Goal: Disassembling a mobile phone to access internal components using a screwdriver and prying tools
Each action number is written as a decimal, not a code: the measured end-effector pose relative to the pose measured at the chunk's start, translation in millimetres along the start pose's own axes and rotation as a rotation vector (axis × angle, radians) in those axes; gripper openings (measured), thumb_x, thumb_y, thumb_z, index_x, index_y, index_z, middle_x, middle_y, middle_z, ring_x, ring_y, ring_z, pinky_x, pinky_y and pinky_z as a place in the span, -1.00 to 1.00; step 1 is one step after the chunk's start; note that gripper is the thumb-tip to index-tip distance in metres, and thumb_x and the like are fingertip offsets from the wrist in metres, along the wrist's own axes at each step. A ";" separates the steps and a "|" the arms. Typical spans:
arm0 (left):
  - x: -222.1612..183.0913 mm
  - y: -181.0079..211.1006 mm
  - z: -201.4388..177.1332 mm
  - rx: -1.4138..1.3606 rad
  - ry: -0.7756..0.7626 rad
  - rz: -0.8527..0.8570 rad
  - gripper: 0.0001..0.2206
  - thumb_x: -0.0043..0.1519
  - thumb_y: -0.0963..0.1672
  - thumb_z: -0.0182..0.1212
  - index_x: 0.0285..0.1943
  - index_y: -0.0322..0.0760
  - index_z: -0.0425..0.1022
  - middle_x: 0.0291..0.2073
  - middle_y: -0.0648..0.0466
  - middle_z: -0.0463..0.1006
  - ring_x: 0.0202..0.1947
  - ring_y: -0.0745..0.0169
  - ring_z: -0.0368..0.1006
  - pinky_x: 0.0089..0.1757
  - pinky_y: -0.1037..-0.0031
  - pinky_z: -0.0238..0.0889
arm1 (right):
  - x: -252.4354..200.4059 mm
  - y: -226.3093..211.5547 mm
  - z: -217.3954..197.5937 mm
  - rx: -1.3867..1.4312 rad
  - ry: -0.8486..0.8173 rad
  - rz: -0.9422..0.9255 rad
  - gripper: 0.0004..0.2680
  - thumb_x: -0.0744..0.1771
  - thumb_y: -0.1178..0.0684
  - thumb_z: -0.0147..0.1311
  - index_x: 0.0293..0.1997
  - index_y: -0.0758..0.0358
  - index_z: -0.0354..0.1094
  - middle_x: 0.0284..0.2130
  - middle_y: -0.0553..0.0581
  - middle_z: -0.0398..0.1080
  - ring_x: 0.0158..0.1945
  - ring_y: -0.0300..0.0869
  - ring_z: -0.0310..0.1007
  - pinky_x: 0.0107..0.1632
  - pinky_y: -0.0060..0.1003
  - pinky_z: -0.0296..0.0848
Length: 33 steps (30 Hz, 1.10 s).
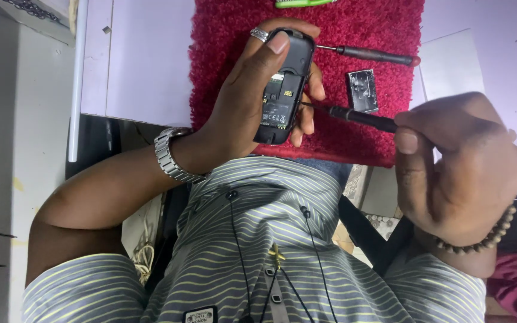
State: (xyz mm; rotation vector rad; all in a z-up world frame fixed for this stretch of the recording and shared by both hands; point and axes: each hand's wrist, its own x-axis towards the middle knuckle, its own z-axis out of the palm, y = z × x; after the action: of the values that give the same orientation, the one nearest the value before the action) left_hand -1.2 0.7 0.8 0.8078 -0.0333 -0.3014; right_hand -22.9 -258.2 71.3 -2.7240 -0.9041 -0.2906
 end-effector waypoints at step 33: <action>-1.8 -7.6 0.2 0.173 -0.008 0.137 -0.59 0.49 0.08 -0.08 0.37 -0.17 0.21 -0.20 -0.08 0.49 -0.54 0.13 0.44 -0.50 0.37 0.46 | -0.4 -10.5 42.5 0.021 0.206 -0.113 -0.85 0.54 0.11 0.25 0.03 0.44 0.66 -0.18 0.28 0.70 -0.25 -0.04 0.68 -0.25 -0.27 0.53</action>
State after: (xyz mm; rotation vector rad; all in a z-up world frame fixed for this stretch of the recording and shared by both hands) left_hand -4.9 -3.9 -4.3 0.9711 -0.1229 -0.1735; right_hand -25.0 -237.5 32.8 -2.5694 -0.9961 -0.5686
